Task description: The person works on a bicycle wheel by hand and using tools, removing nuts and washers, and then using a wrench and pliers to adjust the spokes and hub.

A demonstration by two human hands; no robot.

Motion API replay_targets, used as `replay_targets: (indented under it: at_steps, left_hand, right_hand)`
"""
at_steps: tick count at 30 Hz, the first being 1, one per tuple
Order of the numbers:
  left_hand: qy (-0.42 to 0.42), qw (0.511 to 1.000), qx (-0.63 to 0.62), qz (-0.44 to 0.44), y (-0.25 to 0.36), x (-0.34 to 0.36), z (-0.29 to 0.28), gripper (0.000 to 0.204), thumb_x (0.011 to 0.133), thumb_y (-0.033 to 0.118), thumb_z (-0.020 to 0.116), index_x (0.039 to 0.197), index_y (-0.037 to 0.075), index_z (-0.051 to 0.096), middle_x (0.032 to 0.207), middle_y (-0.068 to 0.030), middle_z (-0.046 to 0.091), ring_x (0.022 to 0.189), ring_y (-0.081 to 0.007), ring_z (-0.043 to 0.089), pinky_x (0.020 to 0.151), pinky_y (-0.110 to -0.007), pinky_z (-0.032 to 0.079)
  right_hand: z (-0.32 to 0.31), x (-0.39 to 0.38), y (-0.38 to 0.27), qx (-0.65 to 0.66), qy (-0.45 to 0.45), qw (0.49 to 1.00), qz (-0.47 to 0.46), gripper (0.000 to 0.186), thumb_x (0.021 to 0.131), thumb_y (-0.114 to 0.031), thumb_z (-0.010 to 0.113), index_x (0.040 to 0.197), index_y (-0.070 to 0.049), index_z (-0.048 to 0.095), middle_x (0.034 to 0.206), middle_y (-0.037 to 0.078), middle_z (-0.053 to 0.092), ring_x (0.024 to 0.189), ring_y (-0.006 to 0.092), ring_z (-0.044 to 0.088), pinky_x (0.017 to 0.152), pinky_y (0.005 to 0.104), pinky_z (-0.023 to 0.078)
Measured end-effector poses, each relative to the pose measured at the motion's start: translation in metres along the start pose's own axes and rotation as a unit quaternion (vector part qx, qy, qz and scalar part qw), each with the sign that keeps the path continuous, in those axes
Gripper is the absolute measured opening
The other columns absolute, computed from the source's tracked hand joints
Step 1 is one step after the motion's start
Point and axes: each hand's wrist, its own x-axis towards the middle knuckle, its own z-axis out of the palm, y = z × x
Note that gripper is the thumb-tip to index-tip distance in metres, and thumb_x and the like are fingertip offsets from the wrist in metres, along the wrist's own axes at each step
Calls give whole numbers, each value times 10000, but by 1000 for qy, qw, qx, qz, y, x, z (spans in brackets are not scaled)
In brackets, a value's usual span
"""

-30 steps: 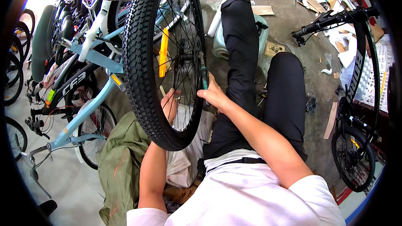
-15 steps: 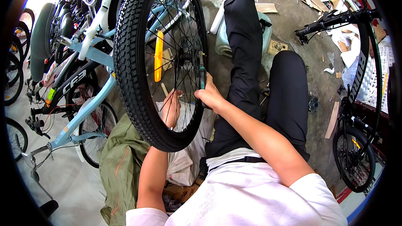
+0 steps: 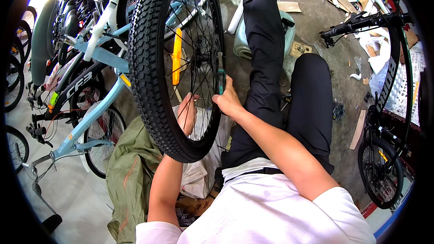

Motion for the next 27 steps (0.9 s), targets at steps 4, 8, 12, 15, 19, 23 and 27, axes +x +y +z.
replay_targets:
  at_steps: [4,8,12,15,19,23,27]
  left_hand:
    - [-15,999,37,-4,10,-7,-8,484,1088,442,421,1116,22,660,603,65,355,533,-53,330,511,-244,265]
    - [10,997,57,-48,24,-9,-8,444,1080,417,444,1044,63,709,553,86,326,422,-54,271,410,-263,206]
    - [72,986,141,42,-6,11,-3,451,1074,410,469,1037,30,710,712,3,501,622,-86,414,572,-258,337]
    - [78,982,163,45,-5,20,-2,446,1079,399,457,1045,35,712,689,1,507,612,-87,421,578,-250,349]
    - [83,960,244,113,3,18,-1,447,1086,391,429,1026,52,714,616,13,463,557,-83,412,541,-265,339]
    - [6,987,155,36,18,11,-2,441,1082,413,426,1036,65,693,583,34,419,503,-73,384,486,-266,299]
    - [27,976,200,83,-5,28,-14,433,1064,464,445,1086,80,642,560,61,388,452,-49,342,435,-245,251]
  right_hand:
    - [-2,-3,-6,4,3,1000,-8,840,749,-145,667,1492,-80,281,1262,288,545,1210,444,545,1022,444,437]
    - [-7,-4,-4,51,-19,998,22,807,752,-123,660,1476,-60,308,1284,281,553,1227,419,544,1038,414,423]
    - [-10,0,-2,68,-13,998,9,781,756,-116,638,1465,-52,318,1295,284,554,1210,411,560,1028,401,428]
    - [-13,-1,-7,80,-14,997,12,762,755,-114,622,1453,-49,325,1264,277,574,1179,413,578,1004,406,442]
    - [-17,-1,-7,65,-4,998,5,774,745,-118,623,1454,-45,322,1200,289,599,1132,425,596,982,413,452]
    - [-19,4,-5,57,-10,998,0,789,739,-130,625,1459,-31,316,1164,303,609,1106,437,604,968,420,457]
    - [-14,4,-5,30,-16,999,7,817,736,-140,632,1469,-14,295,1185,298,599,1124,441,596,971,429,456]
